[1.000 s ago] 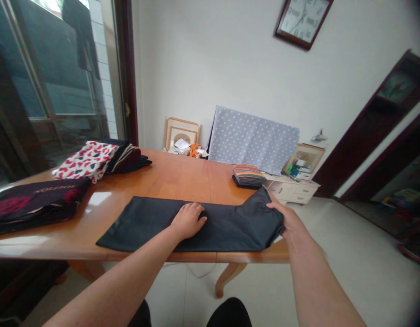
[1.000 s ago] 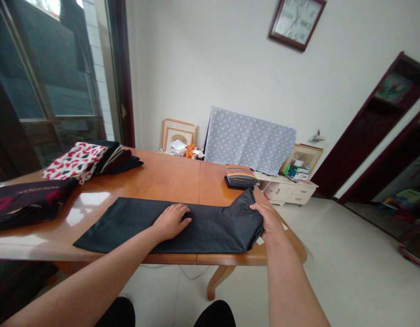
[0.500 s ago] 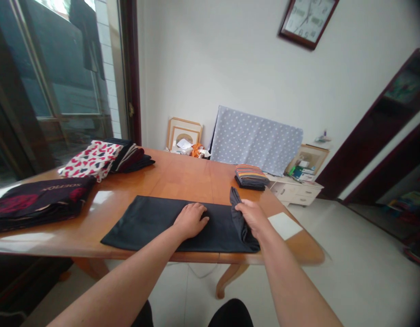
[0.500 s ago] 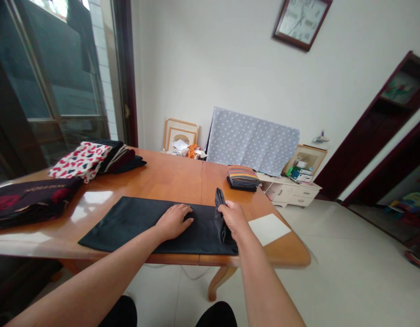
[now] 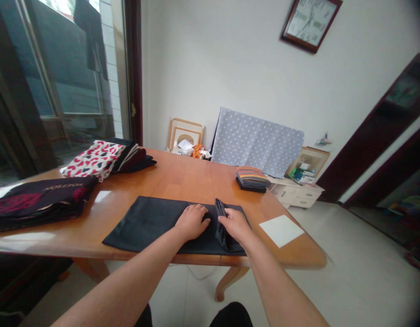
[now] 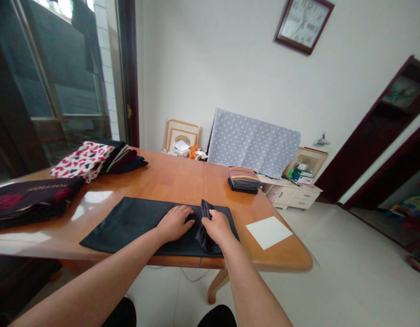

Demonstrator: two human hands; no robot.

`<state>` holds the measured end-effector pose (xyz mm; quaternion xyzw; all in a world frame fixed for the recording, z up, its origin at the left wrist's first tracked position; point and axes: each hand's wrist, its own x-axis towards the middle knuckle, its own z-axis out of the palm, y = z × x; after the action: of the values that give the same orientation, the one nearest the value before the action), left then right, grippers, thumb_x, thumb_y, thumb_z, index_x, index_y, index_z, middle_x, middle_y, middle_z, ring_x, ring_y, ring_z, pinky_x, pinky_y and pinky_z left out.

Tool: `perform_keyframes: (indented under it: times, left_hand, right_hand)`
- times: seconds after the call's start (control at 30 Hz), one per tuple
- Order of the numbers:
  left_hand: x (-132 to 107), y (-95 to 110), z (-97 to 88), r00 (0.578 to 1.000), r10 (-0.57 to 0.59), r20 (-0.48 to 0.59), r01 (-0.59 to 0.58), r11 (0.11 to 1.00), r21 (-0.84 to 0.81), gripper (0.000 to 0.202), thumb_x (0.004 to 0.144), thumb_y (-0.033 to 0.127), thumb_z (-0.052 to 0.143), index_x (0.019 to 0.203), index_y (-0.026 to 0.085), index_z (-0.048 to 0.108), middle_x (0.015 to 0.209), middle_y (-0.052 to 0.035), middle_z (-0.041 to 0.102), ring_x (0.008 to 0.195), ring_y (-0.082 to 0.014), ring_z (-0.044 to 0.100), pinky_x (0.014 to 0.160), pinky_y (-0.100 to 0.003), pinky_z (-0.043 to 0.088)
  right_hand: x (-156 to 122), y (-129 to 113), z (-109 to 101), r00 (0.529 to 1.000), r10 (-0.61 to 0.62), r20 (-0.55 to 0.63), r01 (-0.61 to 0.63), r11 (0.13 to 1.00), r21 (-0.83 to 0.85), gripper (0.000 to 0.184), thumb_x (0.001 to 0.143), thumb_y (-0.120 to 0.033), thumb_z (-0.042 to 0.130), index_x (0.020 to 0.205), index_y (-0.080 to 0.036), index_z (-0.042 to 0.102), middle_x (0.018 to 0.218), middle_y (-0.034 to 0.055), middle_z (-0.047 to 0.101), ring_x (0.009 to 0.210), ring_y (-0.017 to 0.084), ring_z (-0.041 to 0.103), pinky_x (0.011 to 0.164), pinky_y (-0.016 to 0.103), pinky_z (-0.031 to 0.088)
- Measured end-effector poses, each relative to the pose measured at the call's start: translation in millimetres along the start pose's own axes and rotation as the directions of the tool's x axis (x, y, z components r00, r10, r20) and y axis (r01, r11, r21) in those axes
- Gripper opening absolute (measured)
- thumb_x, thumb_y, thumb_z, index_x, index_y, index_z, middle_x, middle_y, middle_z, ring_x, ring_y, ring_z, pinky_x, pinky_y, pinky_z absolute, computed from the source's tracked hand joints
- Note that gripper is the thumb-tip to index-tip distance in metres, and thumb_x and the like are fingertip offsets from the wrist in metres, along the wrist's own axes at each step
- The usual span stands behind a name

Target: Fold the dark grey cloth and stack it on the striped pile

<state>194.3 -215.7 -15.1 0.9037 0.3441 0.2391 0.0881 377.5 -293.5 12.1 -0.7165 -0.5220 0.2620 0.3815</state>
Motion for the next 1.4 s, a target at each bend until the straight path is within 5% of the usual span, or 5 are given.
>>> perform_keyframes:
  times: [0.13, 0.27, 0.5, 0.8, 1.4]
  left_hand:
    - [-0.3, -0.3, 0.9, 1.000, 0.005, -0.012, -0.005, 1.000, 0.004, 0.030, 0.091, 0.034, 0.055, 0.115, 0.022, 0.067, 0.119, -0.0102, 0.067, 0.114, -0.0273, 0.060, 0.104, -0.042, 0.043]
    - [0.8, 0.0, -0.1, 1.000, 0.001, -0.011, -0.001, 1.000, 0.002, 0.029, 0.091, 0.034, 0.055, 0.115, 0.021, 0.067, 0.120, -0.0101, 0.067, 0.114, -0.0272, 0.060, 0.104, -0.041, 0.043]
    - [-1.8, 3.3, -4.9, 0.999, 0.045, 0.003, -0.045, 0.999, -0.021, 0.033, 0.090, 0.043, 0.058, 0.116, 0.026, 0.069, 0.123, -0.0084, 0.066, 0.117, -0.0280, 0.058, 0.107, -0.044, 0.040]
    - [-7.6, 21.5, -26.0, 0.977, 0.192, 0.098, -0.200, 0.977, 0.072, 0.032, 0.079, 0.036, 0.070, 0.110, 0.029, 0.071, 0.121, -0.0060, 0.066, 0.124, -0.0321, 0.052, 0.117, -0.052, 0.024]
    - [-43.1, 58.5, -42.3, 0.939, 0.294, 0.177, -0.310, 0.948, 0.075, 0.028, 0.082, 0.016, 0.054, 0.103, 0.029, 0.068, 0.102, -0.0046, 0.065, 0.095, -0.0238, 0.060, 0.079, -0.038, 0.041]
  right_hand:
    - [1.8, 0.3, -4.3, 0.999, -0.002, -0.054, 0.001, 1.000, -0.013, 0.038, 0.091, -0.045, 0.049, 0.099, -0.016, 0.072, 0.074, 0.0055, 0.072, 0.059, 0.017, 0.066, 0.054, 0.024, 0.049]
    - [8.3, 1.3, -11.0, 0.956, -0.193, -0.220, 0.118, 0.943, -0.312, 0.033, 0.093, -0.034, 0.047, 0.107, -0.020, 0.074, 0.107, 0.0082, 0.075, 0.100, 0.022, 0.069, 0.088, 0.029, 0.052]
    - [12.6, 14.3, 7.9, 0.963, -0.267, -0.033, 0.215, 0.839, -0.499, 0.048, 0.096, -0.023, 0.041, 0.139, -0.012, 0.059, 0.143, 0.0122, 0.059, 0.134, 0.022, 0.053, 0.114, 0.032, 0.037]
    - [21.7, 24.9, 5.2, 0.971, -0.232, 0.052, 0.229, 0.851, -0.473, 0.049, 0.096, -0.021, 0.041, 0.142, -0.013, 0.056, 0.149, 0.0091, 0.053, 0.140, 0.017, 0.046, 0.118, 0.029, 0.032]
    - [0.1, 9.6, 22.2, 0.980, -0.157, 0.125, 0.201, 0.767, -0.610, 0.056, 0.103, -0.040, 0.029, 0.155, -0.022, 0.037, 0.162, 0.0095, 0.032, 0.153, 0.027, 0.018, 0.122, 0.050, 0.016]
